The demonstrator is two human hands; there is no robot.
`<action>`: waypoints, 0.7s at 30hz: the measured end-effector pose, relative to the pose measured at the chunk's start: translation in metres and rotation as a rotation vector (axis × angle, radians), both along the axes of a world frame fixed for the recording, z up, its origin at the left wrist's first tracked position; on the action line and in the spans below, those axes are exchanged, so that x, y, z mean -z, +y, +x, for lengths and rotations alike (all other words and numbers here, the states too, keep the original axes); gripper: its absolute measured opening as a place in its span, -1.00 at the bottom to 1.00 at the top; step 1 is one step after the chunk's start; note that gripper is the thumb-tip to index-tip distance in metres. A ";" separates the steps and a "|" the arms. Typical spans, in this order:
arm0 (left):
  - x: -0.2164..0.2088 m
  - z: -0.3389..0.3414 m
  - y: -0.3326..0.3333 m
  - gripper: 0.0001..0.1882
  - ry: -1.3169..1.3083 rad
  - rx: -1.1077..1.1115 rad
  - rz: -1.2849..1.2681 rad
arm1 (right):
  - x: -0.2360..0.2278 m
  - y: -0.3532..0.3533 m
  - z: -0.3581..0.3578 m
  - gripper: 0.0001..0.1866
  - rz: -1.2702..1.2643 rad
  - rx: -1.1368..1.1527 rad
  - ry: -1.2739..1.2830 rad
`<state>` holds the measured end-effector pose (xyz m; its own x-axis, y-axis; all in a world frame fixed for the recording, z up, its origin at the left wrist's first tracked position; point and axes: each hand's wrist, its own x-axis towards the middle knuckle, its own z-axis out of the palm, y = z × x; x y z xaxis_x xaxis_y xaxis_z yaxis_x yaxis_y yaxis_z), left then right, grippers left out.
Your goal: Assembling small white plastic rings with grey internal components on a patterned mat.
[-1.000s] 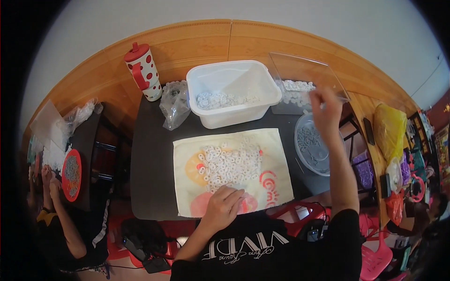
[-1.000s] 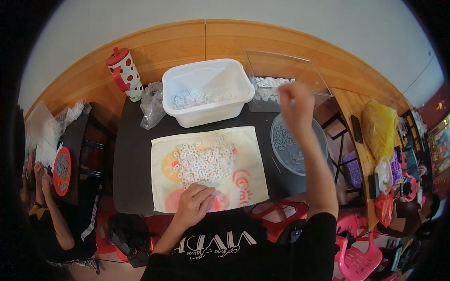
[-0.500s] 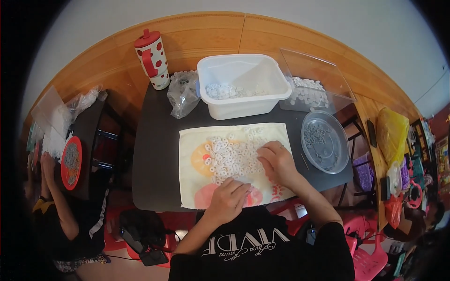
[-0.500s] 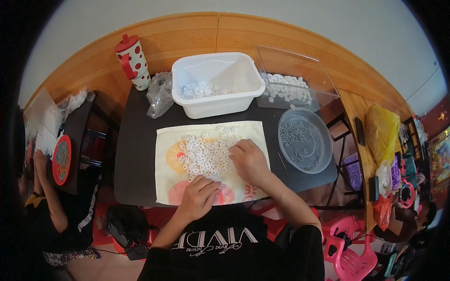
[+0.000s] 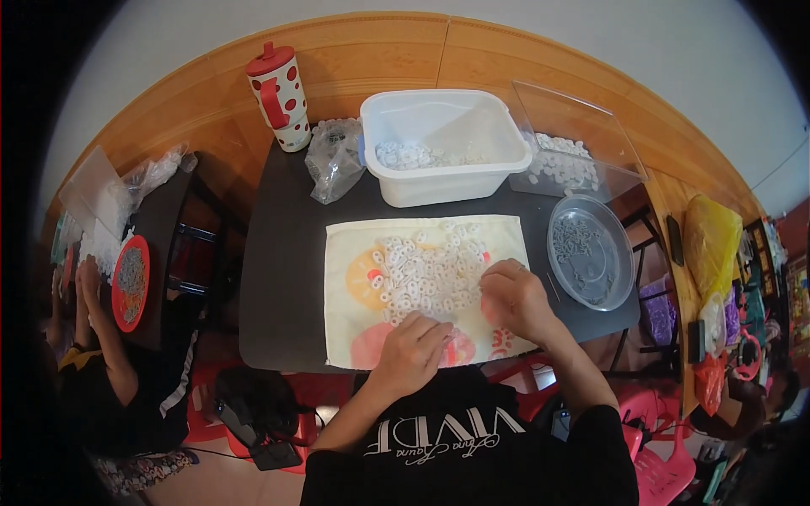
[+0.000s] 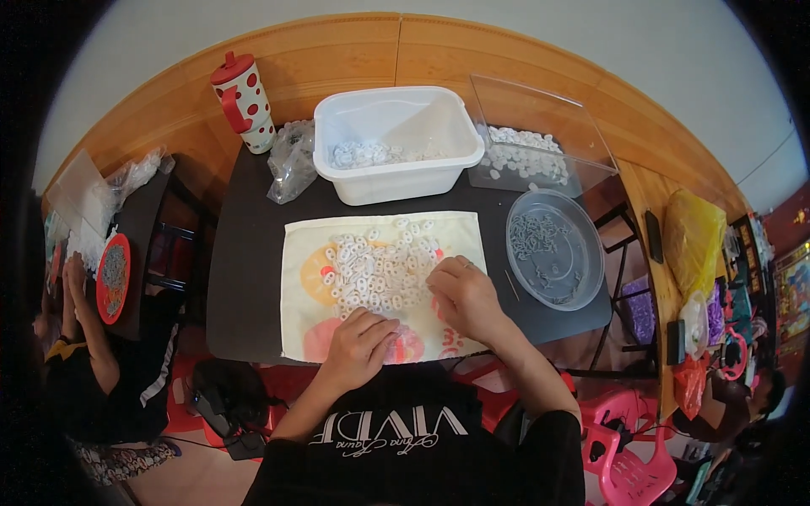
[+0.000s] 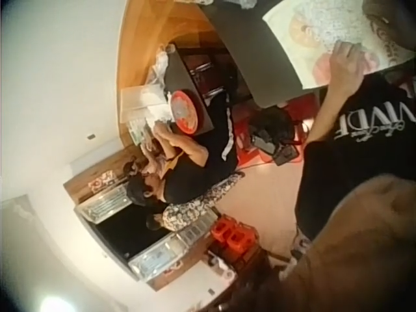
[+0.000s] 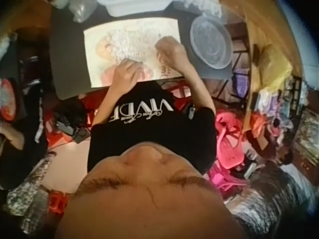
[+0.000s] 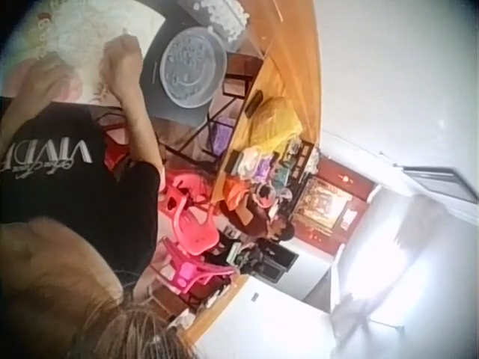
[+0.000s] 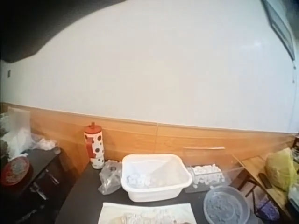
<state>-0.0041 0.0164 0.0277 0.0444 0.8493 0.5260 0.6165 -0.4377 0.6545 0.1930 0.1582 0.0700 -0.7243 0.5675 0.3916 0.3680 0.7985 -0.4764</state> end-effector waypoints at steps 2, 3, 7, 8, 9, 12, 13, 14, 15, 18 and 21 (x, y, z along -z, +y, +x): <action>0.000 0.000 0.001 -0.77 -0.008 0.000 0.000 | 0.003 -0.001 -0.006 -0.84 0.055 -0.077 0.036; -0.001 0.001 0.001 -0.77 -0.006 -0.001 0.000 | 0.004 -0.001 -0.009 -0.84 0.055 -0.077 0.038; -0.004 0.003 0.001 -0.78 -0.010 -0.012 -0.006 | 0.013 0.010 -0.020 -0.86 0.141 -0.017 0.019; -0.004 0.003 0.002 -0.79 -0.008 -0.013 -0.007 | 0.015 0.013 -0.021 -0.86 0.169 -0.001 0.005; -0.003 0.003 0.001 -0.79 -0.006 -0.015 -0.007 | 0.013 0.012 -0.024 -0.86 0.169 -0.003 0.007; -0.001 0.002 0.001 -0.79 0.000 -0.017 -0.001 | 0.005 0.006 -0.033 -0.88 0.118 0.022 -0.118; -0.001 0.002 0.001 -0.78 -0.002 -0.017 -0.003 | 0.005 0.003 -0.036 -0.89 0.125 0.023 -0.134; -0.002 0.003 0.001 -0.78 -0.004 -0.018 -0.005 | 0.005 0.001 -0.036 -0.90 0.132 0.023 -0.152; -0.002 0.002 0.001 -0.78 -0.003 -0.018 -0.003 | 0.006 0.000 -0.036 -0.90 0.134 0.023 -0.150; -0.004 0.002 0.002 -0.78 -0.011 -0.004 -0.012 | 0.012 -0.001 -0.031 -0.89 0.037 0.032 -0.096; -0.004 0.002 0.002 -0.78 0.003 -0.003 -0.012 | 0.016 0.000 -0.025 -0.87 -0.011 0.023 -0.008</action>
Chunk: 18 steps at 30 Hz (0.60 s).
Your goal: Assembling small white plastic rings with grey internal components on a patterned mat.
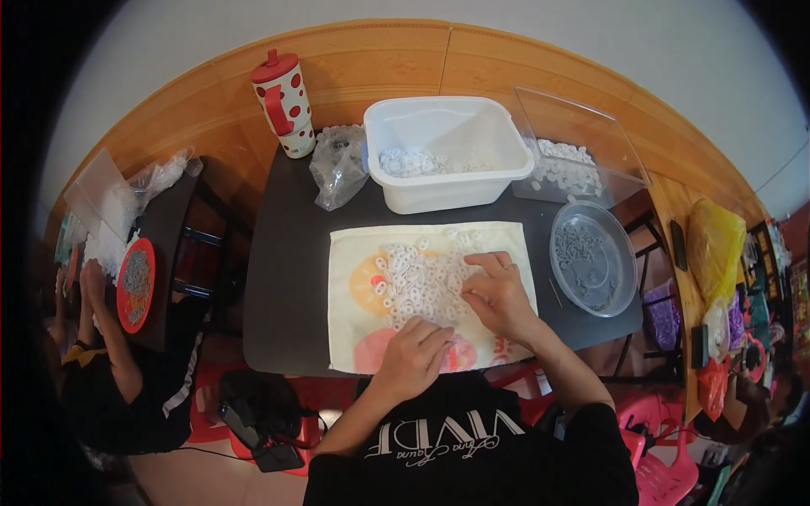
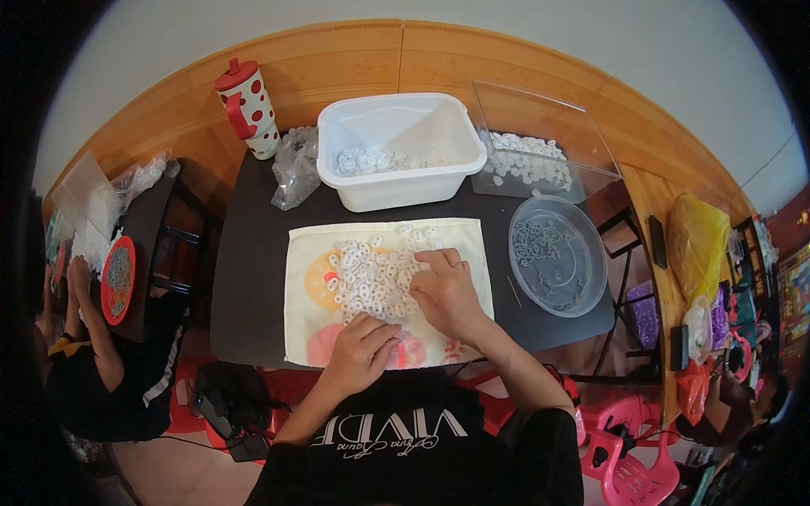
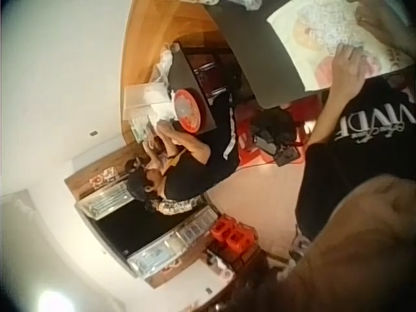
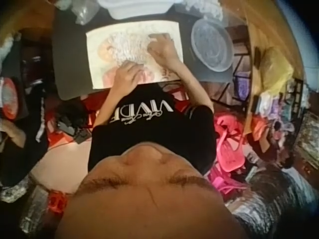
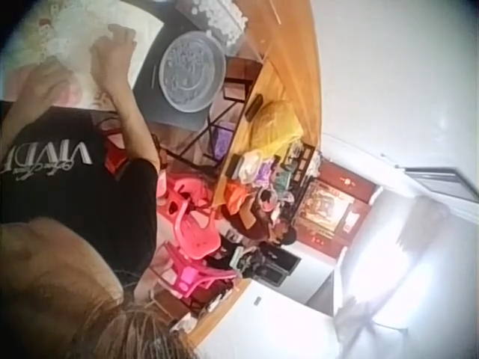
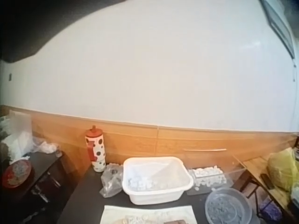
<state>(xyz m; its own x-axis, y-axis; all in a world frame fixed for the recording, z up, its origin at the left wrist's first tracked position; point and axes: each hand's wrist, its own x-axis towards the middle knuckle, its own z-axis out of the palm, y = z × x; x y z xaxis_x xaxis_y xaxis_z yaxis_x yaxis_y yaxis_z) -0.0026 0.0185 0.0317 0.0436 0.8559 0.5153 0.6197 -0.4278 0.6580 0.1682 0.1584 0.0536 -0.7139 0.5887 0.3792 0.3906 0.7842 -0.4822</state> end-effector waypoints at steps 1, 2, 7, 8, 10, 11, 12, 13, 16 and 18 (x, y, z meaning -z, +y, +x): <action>0.000 0.000 0.000 -0.78 -0.002 -0.003 -0.002 | 0.001 0.000 0.001 -0.86 0.038 0.017 -0.008; 0.000 0.000 -0.001 -0.78 -0.003 -0.006 -0.005 | 0.001 0.000 0.003 -0.85 0.076 0.034 -0.015; 0.002 0.000 0.000 -0.79 -0.006 -0.011 -0.002 | -0.008 0.002 -0.014 -0.83 0.196 -0.004 -0.086; 0.002 0.000 -0.001 -0.79 -0.009 -0.012 -0.003 | -0.009 0.003 -0.017 -0.82 0.279 -0.031 -0.137; 0.001 0.001 0.000 -0.79 -0.008 -0.012 0.001 | -0.004 0.008 -0.017 -0.81 0.259 -0.043 -0.208; 0.001 0.002 -0.001 -0.79 -0.013 -0.010 0.003 | -0.003 0.010 -0.017 -0.80 0.237 -0.054 -0.285; 0.001 0.002 -0.001 -0.79 -0.008 -0.017 0.005 | -0.004 0.010 -0.016 -0.80 0.240 -0.059 -0.280; 0.002 0.002 -0.002 -0.80 -0.008 -0.021 -0.004 | -0.007 0.008 -0.014 -0.83 0.225 -0.072 -0.214; 0.001 0.002 -0.002 -0.80 -0.012 -0.007 -0.005 | -0.009 0.003 -0.008 -0.89 0.126 -0.070 0.019; 0.001 0.001 -0.001 -0.81 -0.018 0.029 0.001 | -0.009 0.002 -0.001 -0.92 0.045 -0.037 0.185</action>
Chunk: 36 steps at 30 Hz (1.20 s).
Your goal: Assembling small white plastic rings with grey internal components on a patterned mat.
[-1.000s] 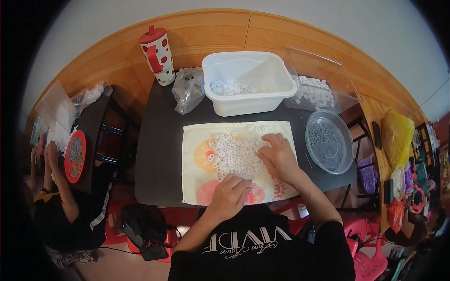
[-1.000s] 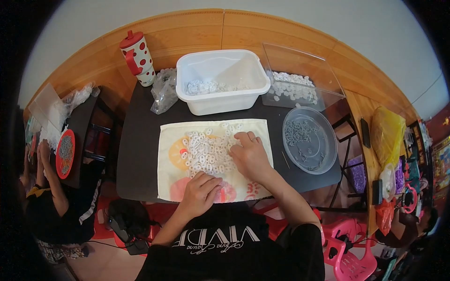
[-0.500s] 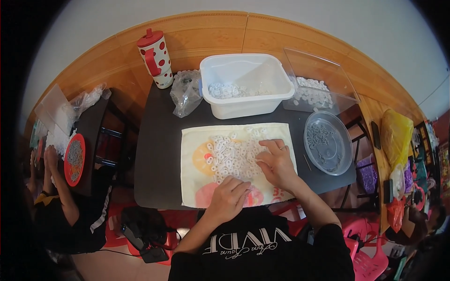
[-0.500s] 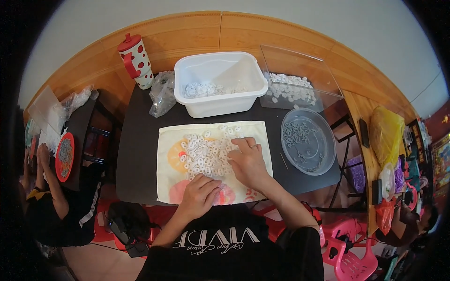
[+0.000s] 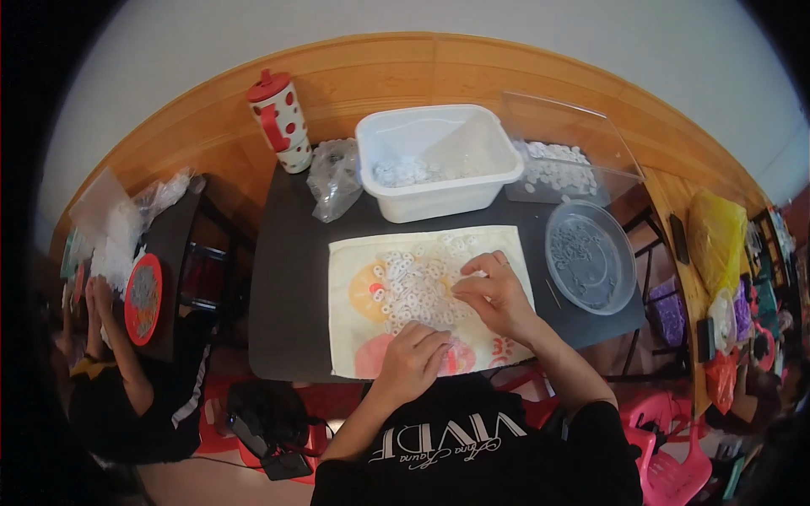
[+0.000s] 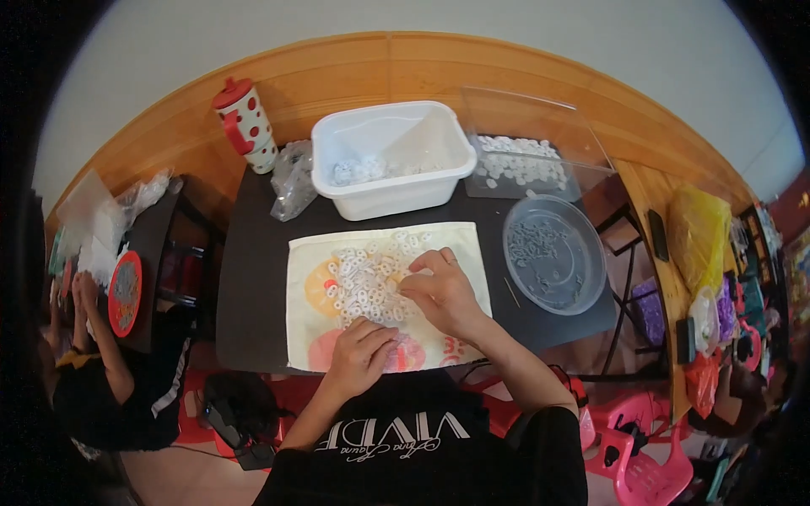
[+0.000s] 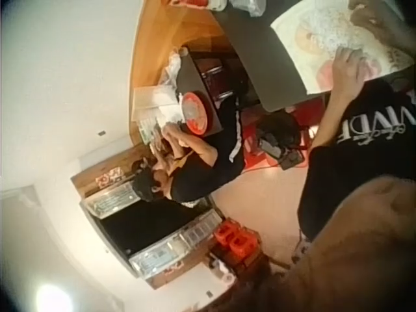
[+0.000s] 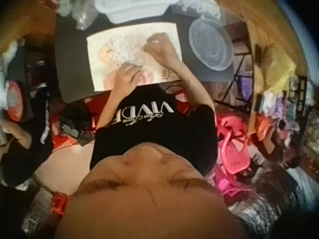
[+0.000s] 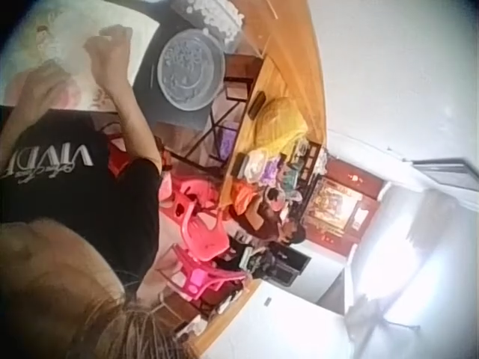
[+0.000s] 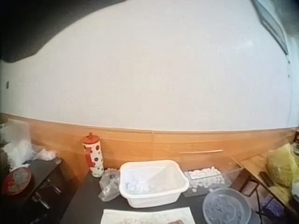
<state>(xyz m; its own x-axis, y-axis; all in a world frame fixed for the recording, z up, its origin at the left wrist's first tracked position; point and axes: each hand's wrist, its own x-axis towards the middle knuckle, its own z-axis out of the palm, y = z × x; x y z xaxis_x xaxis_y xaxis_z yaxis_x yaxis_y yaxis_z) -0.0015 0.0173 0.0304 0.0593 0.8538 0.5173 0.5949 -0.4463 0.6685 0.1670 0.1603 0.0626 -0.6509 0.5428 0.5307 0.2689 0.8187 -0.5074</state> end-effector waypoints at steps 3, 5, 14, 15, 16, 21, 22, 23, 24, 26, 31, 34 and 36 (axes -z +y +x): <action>0.002 -0.004 -0.001 -0.78 -0.047 0.027 0.005 | 0.007 -0.004 0.005 -0.92 -0.074 0.080 0.049; 0.002 -0.001 0.002 -0.76 -0.123 -0.041 0.023 | 0.013 -0.004 0.007 -0.89 -0.414 0.047 0.130; -0.011 0.008 0.006 -0.77 -0.468 -0.068 -0.026 | -0.003 -0.033 0.008 -0.89 -0.158 -0.209 0.157; -0.009 0.007 0.005 -0.77 -0.464 -0.058 -0.025 | -0.004 -0.036 0.010 -0.89 -0.200 -0.230 0.207; -0.005 0.007 0.005 -0.79 -0.646 -0.013 -0.126 | -0.004 -0.038 0.012 -0.88 -0.242 -0.251 0.257; 0.010 0.017 0.008 -0.87 -0.908 0.088 -0.230 | -0.010 -0.041 0.023 -0.86 -0.215 -0.264 0.273; 0.005 0.020 0.009 -0.87 -0.926 0.077 -0.249 | -0.012 -0.040 0.027 -0.85 -0.154 -0.267 0.236; 0.002 0.023 0.011 -0.86 -0.943 0.065 -0.267 | -0.015 -0.033 0.039 -0.84 -0.078 -0.221 0.196; 0.002 0.024 0.011 -0.86 -0.943 0.071 -0.268 | -0.019 -0.022 0.054 -0.83 -0.003 -0.180 0.159; 0.004 0.023 0.008 -0.88 -0.895 0.031 -0.287 | -0.018 0.012 0.092 -0.81 0.046 0.028 0.115; 0.009 0.028 0.008 -0.91 -0.799 0.010 -0.282 | -0.023 0.066 0.178 -0.88 -0.229 0.540 -0.247; 0.018 0.031 0.008 -0.90 -0.715 -0.015 -0.249 | -0.014 0.070 0.181 -0.87 -0.231 0.547 -0.373; 0.022 0.032 0.008 -0.90 -0.678 -0.029 -0.221 | -0.010 0.068 0.172 -0.86 -0.227 0.521 -0.423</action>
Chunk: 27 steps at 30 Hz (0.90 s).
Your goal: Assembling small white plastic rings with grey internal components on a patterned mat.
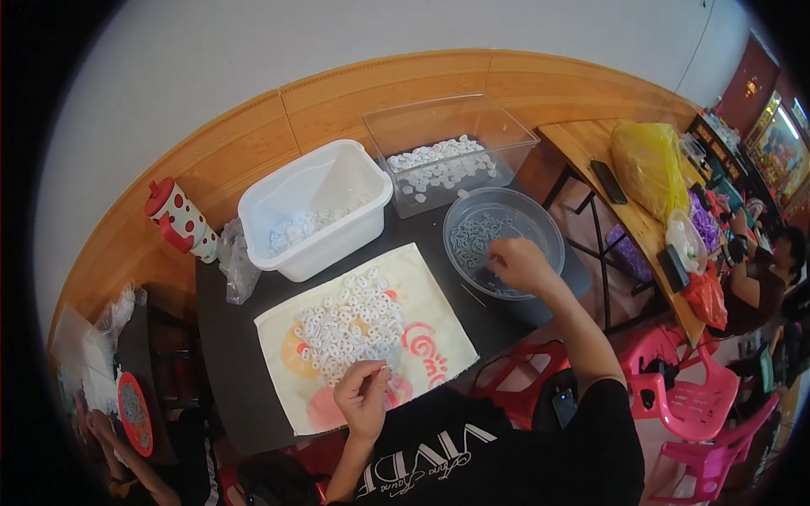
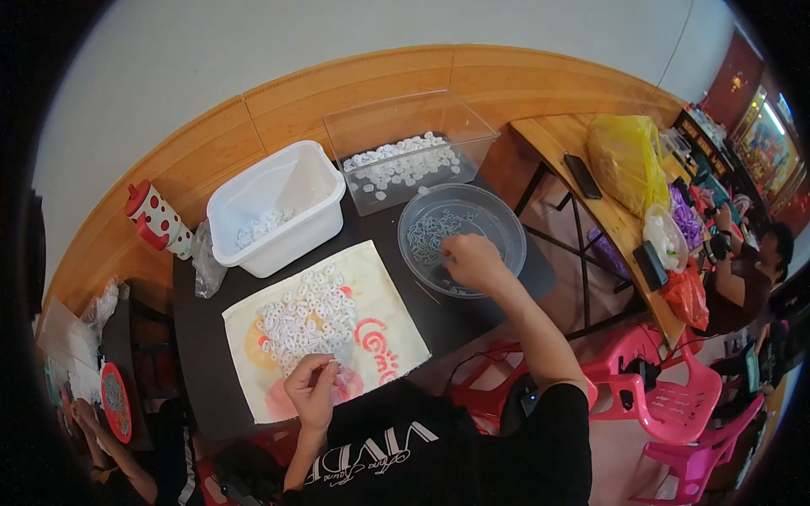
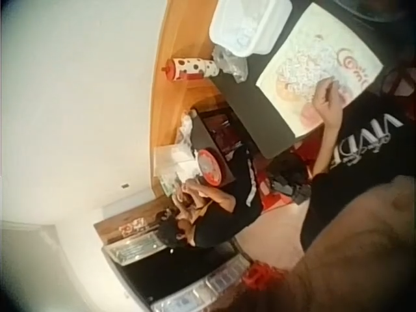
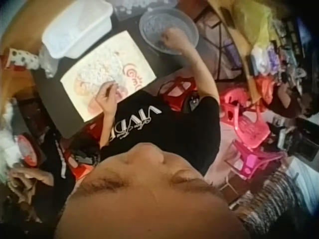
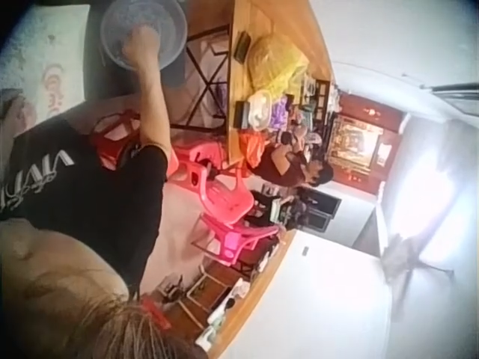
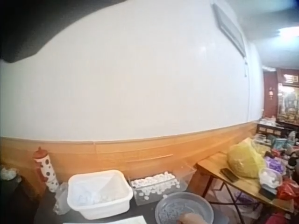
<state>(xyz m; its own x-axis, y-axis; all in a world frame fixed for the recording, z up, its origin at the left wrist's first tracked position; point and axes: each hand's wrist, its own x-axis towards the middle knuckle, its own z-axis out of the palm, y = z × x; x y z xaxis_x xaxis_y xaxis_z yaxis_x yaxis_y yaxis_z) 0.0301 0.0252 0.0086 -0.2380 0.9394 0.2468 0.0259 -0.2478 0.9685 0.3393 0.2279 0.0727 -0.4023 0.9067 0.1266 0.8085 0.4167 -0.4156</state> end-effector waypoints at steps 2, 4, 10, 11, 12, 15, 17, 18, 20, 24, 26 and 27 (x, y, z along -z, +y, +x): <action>0.002 -0.001 -0.001 -0.88 0.019 -0.023 0.029 | 0.000 -0.003 -0.012 -0.90 0.163 -0.005 -0.210; 0.001 0.000 -0.002 -0.87 0.007 -0.032 0.018 | -0.001 -0.004 -0.025 -0.91 0.159 0.005 -0.289; 0.008 0.001 -0.003 -0.82 -0.023 -0.064 0.012 | 0.003 -0.004 -0.040 -0.92 0.191 -0.018 -0.369; 0.008 0.000 -0.003 -0.81 0.001 -0.053 0.021 | 0.001 -0.003 -0.040 -0.91 0.158 -0.010 -0.391; 0.006 0.000 -0.004 -0.81 0.000 -0.051 0.019 | 0.003 -0.002 -0.036 -0.91 0.156 -0.008 -0.393; 0.001 0.000 -0.003 -0.81 -0.016 -0.051 0.035 | 0.008 0.009 -0.019 -0.84 0.089 -0.050 -0.242; 0.006 -0.003 -0.005 -0.81 -0.023 -0.061 0.029 | 0.008 0.010 -0.021 -0.83 0.119 -0.089 0.284; 0.008 -0.004 -0.005 -0.81 -0.025 -0.093 0.019 | 0.000 0.004 -0.032 -0.83 0.105 -0.119 0.284; 0.009 -0.008 -0.006 -0.80 0.056 -0.052 -0.024 | -0.023 -0.032 -0.060 -0.84 -0.301 -0.135 0.735; 0.007 -0.004 -0.001 -0.78 -0.055 -0.010 -0.027 | 0.002 -0.083 -0.115 -0.82 -0.371 -0.468 0.918; 0.005 0.000 0.000 -0.75 -0.110 -0.022 0.001 | 0.021 -0.099 -0.141 -0.78 -0.430 -0.460 1.090; 0.000 0.000 -0.001 -0.74 -0.145 -0.010 0.003 | 0.028 -0.103 -0.150 -0.78 -0.448 -0.472 1.087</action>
